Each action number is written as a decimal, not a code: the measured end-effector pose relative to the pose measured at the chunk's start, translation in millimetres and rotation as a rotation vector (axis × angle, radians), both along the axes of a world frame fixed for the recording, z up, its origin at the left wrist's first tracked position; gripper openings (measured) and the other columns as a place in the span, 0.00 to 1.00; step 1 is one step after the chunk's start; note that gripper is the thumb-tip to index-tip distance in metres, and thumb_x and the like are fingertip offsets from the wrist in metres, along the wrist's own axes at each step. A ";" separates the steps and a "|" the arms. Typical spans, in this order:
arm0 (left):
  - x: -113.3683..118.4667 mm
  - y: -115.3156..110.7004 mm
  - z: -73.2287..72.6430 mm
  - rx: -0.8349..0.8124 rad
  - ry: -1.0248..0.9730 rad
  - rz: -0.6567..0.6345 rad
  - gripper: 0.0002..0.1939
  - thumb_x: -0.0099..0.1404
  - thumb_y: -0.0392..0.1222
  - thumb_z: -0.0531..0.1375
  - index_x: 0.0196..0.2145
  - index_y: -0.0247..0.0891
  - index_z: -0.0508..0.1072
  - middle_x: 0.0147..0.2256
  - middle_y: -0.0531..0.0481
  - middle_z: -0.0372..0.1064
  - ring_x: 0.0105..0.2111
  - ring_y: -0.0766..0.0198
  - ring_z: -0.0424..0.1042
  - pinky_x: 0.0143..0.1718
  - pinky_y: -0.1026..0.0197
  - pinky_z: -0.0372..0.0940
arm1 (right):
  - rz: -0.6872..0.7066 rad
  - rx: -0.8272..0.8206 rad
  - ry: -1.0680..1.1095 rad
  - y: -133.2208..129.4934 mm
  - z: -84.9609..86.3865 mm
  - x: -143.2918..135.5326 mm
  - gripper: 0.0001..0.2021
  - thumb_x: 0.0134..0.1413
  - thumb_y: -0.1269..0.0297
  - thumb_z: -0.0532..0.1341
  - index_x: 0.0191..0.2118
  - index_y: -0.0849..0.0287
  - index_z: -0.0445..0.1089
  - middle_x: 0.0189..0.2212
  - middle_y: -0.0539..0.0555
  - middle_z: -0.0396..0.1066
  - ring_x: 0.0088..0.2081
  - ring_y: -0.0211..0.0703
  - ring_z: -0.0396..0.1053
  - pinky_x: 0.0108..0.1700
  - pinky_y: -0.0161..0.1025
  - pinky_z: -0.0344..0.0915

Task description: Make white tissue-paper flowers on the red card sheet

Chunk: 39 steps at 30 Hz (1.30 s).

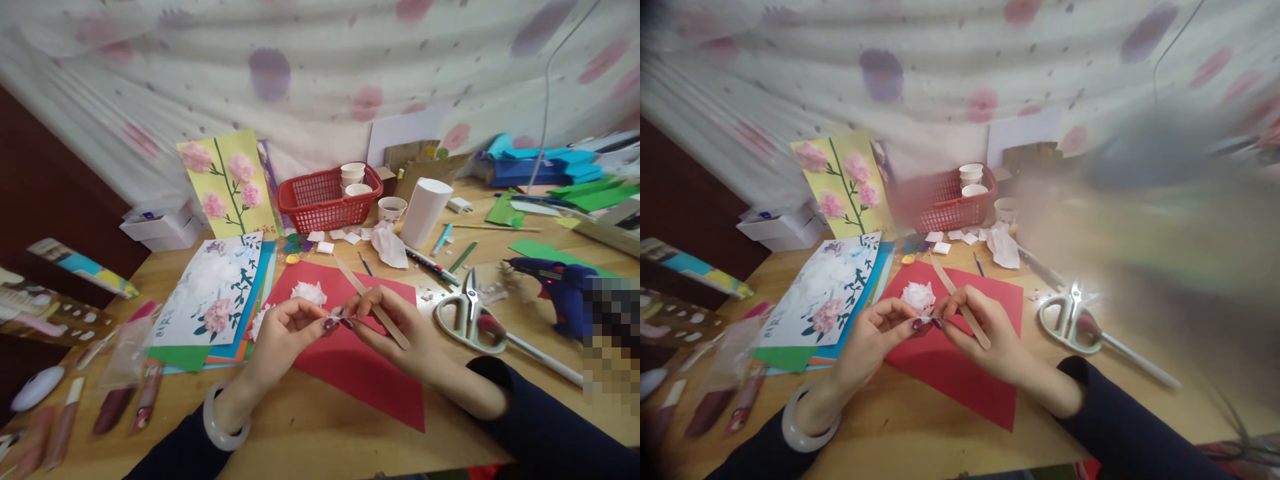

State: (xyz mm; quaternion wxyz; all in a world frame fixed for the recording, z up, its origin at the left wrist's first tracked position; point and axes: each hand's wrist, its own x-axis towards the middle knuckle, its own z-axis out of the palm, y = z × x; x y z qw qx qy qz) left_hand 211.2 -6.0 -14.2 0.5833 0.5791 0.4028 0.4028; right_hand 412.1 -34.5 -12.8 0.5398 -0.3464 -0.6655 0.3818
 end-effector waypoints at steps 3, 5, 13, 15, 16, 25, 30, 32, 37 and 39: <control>1.2 -1.1 0.7 0.007 0.030 0.027 0.11 0.55 0.46 0.69 0.29 0.37 0.74 0.27 0.48 0.78 0.30 0.60 0.78 0.36 0.60 0.74 | 0.019 -0.003 0.008 -1.7 0.2 -1.9 0.06 0.60 0.65 0.62 0.35 0.54 0.62 0.36 0.54 0.73 0.38 0.41 0.74 0.43 0.42 0.73; 1.8 -1.5 2.5 0.025 0.045 0.045 0.10 0.54 0.44 0.69 0.28 0.37 0.74 0.27 0.48 0.78 0.29 0.60 0.78 0.35 0.61 0.74 | 0.052 -0.027 0.058 -2.1 -0.6 -3.6 0.07 0.59 0.65 0.62 0.36 0.54 0.61 0.38 0.54 0.72 0.41 0.41 0.73 0.45 0.42 0.73; 5.3 -1.8 -0.8 0.106 0.071 0.080 0.12 0.53 0.38 0.67 0.37 0.38 0.74 0.31 0.49 0.78 0.33 0.62 0.78 0.37 0.62 0.74 | 0.021 -0.068 0.146 0.3 -12.6 -6.5 0.08 0.59 0.67 0.63 0.35 0.55 0.61 0.37 0.52 0.71 0.41 0.38 0.73 0.46 0.39 0.72; 5.6 -2.0 -1.5 0.121 0.085 0.082 0.12 0.55 0.37 0.66 0.39 0.38 0.76 0.34 0.48 0.78 0.35 0.62 0.78 0.39 0.62 0.74 | 0.006 -0.068 0.164 -0.2 -14.3 -7.1 0.08 0.59 0.67 0.63 0.34 0.55 0.61 0.37 0.52 0.71 0.41 0.38 0.73 0.46 0.39 0.72; 5.8 -2.2 -1.4 0.134 0.098 0.081 0.12 0.56 0.37 0.65 0.40 0.38 0.77 0.35 0.48 0.78 0.35 0.62 0.78 0.40 0.62 0.74 | 0.000 -0.071 0.173 -0.6 -14.9 -7.6 0.08 0.59 0.68 0.63 0.34 0.55 0.61 0.36 0.52 0.71 0.41 0.38 0.73 0.45 0.39 0.72; 11.1 -5.6 -0.2 -0.018 0.049 -0.035 0.10 0.60 0.41 0.65 0.39 0.34 0.78 0.34 0.45 0.79 0.34 0.60 0.78 0.40 0.59 0.74 | 0.086 -0.096 0.241 -6.5 -12.6 -13.6 0.07 0.60 0.69 0.62 0.36 0.55 0.61 0.38 0.52 0.70 0.41 0.40 0.73 0.44 0.41 0.74; 11.3 -6.6 1.1 -0.160 -0.104 -0.045 0.14 0.56 0.40 0.69 0.40 0.33 0.79 0.40 0.43 0.80 0.39 0.57 0.79 0.46 0.56 0.74 | 0.102 -0.085 0.209 -10.3 -12.0 -8.5 0.06 0.62 0.70 0.60 0.39 0.54 0.61 0.42 0.55 0.68 0.46 0.43 0.72 0.48 0.44 0.72; 9.8 -6.3 2.4 -0.167 -0.165 -0.069 0.14 0.56 0.40 0.69 0.41 0.35 0.80 0.42 0.43 0.80 0.42 0.55 0.79 0.48 0.55 0.73 | 0.114 -0.085 0.190 -10.9 -10.5 -5.6 0.05 0.63 0.70 0.58 0.41 0.53 0.61 0.44 0.55 0.68 0.48 0.44 0.71 0.50 0.45 0.71; 7.2 -3.8 2.2 -0.191 -0.205 -0.096 0.16 0.58 0.43 0.68 0.44 0.36 0.80 0.44 0.42 0.79 0.46 0.52 0.77 0.51 0.52 0.71 | 0.113 -0.065 0.063 -10.8 -2.6 -3.1 0.05 0.62 0.71 0.57 0.41 0.54 0.62 0.46 0.57 0.69 0.49 0.44 0.71 0.51 0.45 0.70; 7.7 -3.2 0.5 -0.206 -0.159 -0.062 0.16 0.56 0.41 0.69 0.43 0.35 0.80 0.44 0.42 0.79 0.46 0.53 0.78 0.50 0.53 0.72 | 0.092 -0.041 -0.010 -10.8 -0.1 -3.8 0.05 0.61 0.71 0.58 0.40 0.54 0.63 0.44 0.57 0.70 0.47 0.45 0.71 0.50 0.45 0.70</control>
